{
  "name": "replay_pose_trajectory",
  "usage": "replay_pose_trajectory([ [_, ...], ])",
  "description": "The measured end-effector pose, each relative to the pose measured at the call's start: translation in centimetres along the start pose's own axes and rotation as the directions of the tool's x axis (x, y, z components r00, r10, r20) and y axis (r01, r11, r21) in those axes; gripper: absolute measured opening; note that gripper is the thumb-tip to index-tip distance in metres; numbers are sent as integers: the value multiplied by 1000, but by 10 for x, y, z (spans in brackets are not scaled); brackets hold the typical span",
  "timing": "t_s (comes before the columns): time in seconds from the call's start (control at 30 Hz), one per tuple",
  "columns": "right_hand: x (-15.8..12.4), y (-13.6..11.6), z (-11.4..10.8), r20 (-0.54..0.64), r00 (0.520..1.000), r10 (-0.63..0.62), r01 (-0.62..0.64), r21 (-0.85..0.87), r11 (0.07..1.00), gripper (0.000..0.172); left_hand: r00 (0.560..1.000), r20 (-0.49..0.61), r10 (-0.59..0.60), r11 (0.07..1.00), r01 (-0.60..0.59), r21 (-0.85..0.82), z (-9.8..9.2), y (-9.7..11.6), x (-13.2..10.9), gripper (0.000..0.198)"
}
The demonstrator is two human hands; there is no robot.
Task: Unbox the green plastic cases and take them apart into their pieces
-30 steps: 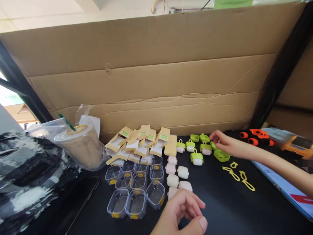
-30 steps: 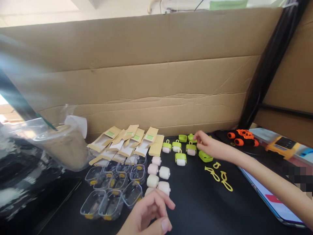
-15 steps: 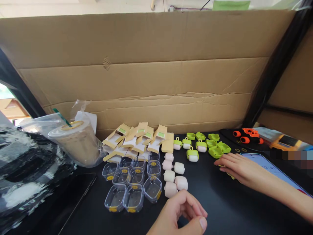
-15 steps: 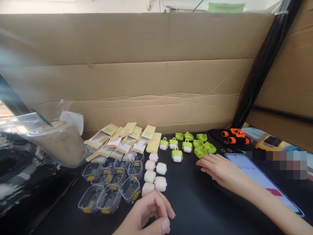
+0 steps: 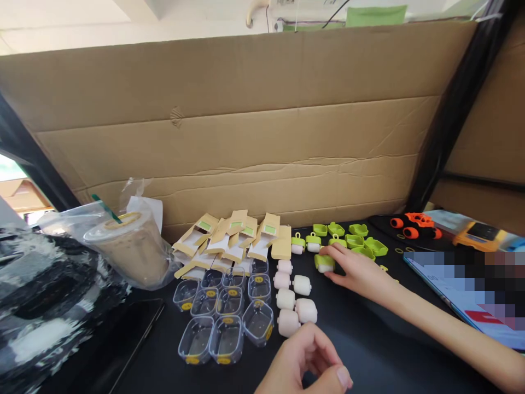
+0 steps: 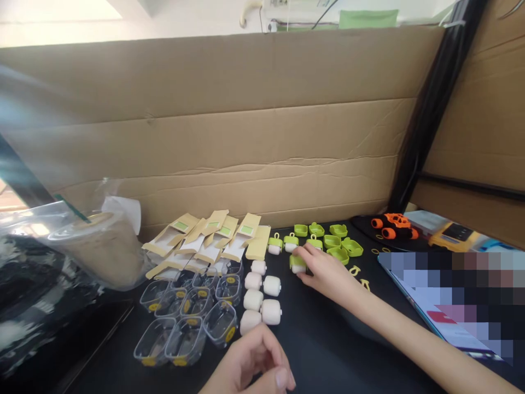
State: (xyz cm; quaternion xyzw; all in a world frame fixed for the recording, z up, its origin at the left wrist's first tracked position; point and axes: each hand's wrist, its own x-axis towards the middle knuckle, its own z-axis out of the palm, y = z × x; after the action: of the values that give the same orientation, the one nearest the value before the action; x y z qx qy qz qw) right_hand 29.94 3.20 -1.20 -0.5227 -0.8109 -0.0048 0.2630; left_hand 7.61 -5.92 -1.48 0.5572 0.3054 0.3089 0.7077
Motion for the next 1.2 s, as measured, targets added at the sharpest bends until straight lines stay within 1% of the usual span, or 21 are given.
replay_pose_trajectory([
  [0.07,-6,-2,-3,-47,999,8,-7,31,1000,22,997,-10,-76,994,75,-84,0,-1,3,45],
  [0.13,-11,-7,-6,-82,997,3,2,58,998,24,989,-25,-146,979,141,-145,-1,-5,7,45],
  [0.17,-13,-10,-6,-87,996,-12,18,61,998,28,985,-34,-168,974,161,-160,-1,-7,9,45],
  [0.23,-15,-14,-2,-73,996,-60,63,43,997,41,981,-51,-189,968,177,-176,-3,-11,13,46],
  [0.3,-15,-16,6,-53,994,-98,98,15,995,52,980,-57,-191,969,179,-169,-4,-12,14,46],
  [0.33,-14,-16,11,-45,993,-107,107,3,994,54,980,-54,-194,970,183,-163,-4,-12,14,46],
  [0.43,-9,-14,21,-25,993,-117,117,1,993,54,979,-26,-201,970,196,-142,-4,-9,12,42],
  [0.53,-3,-12,23,8,988,-153,153,8,988,49,981,-5,-195,974,193,-117,-1,-6,9,38],
  [0.67,4,-12,21,39,979,-202,202,21,979,41,984,6,-180,979,180,-93,1,-4,8,44],
  [0.77,6,-12,22,31,980,-198,197,30,980,31,988,16,-151,984,152,-94,3,-4,9,49],
  [0.83,5,-12,25,26,982,-188,186,40,982,27,989,9,-150,983,150,-108,4,-5,10,53],
  [0.87,4,-12,27,26,983,-184,182,48,982,30,988,0,-157,981,156,-118,5,-6,11,56],
  [0.97,3,-9,30,33,985,-169,166,72,983,46,983,-20,-185,974,180,-134,8,-6,11,63],
  [1.03,1,-5,28,40,986,-159,155,88,984,48,985,-23,-170,977,165,-138,8,-5,8,60],
  [1.1,-2,-3,21,37,988,-148,143,100,985,44,990,-25,-136,981,131,-146,7,-4,5,54],
  [1.2,-11,-9,6,-19,988,-153,155,137,979,42,994,-17,-108,975,103,-196,4,-7,7,50],
])
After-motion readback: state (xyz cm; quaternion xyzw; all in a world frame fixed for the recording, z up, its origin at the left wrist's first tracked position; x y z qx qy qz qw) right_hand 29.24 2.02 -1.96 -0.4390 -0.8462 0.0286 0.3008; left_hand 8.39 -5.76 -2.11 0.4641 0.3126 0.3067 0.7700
